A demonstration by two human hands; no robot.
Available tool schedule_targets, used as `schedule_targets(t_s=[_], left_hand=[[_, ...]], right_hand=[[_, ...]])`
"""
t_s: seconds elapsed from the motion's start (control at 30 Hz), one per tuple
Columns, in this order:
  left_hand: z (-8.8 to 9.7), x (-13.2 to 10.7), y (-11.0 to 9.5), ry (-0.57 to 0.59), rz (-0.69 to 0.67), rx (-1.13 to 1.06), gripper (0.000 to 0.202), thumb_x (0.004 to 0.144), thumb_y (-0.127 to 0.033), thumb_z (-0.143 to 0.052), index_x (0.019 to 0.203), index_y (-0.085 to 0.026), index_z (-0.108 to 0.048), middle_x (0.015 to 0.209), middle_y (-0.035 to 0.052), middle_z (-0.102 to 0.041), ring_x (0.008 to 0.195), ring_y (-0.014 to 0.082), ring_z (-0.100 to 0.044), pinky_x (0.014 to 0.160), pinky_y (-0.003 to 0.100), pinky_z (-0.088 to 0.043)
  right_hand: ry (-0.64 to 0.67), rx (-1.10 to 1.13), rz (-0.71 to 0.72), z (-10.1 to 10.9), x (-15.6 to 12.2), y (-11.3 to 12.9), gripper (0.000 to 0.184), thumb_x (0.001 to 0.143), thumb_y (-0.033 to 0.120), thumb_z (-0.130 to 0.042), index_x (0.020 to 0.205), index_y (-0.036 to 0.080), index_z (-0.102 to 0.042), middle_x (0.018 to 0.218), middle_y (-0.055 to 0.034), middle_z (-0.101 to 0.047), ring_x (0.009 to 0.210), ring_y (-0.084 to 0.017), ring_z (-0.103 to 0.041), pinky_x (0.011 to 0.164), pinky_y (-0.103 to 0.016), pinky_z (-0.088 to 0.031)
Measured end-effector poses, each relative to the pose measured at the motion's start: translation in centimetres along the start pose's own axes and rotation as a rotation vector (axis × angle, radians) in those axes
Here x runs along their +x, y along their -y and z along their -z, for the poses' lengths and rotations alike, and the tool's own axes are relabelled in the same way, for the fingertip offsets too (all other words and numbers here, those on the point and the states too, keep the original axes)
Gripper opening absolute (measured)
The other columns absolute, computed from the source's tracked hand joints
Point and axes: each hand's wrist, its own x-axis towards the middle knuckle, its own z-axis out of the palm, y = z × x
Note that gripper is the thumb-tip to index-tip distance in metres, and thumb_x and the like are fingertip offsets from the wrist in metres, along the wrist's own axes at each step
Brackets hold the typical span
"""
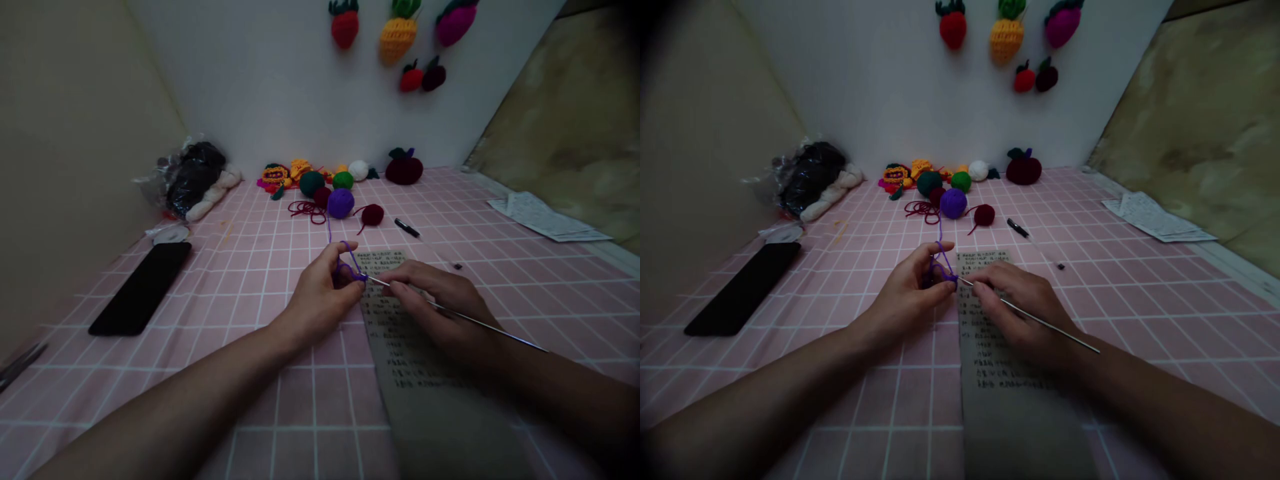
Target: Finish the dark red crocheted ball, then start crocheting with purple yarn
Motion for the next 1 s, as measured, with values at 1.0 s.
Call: schedule_targets(t_s=[1.0], left_hand=[[-0.2, -0.2, -0.4, -0.022, 0.080, -0.295, 0.050, 0.073, -0.013, -0.068, 0.121, -0.017, -0.052, 0.082, -0.0011, -0.055, 0.075, 0.0107, -0.051, 0.076, 0.028, -0.040]], right_hand=[[-0.014, 0.011, 0.038, -0.2, 0.2, -0.3, 0.026, 0.096, 0.022, -0.044, 0.112, 0.024, -0.065, 0.105, -0.0040, -0.070, 0.095, -0.018, -0.066, 0.080, -0.030, -0.051]])
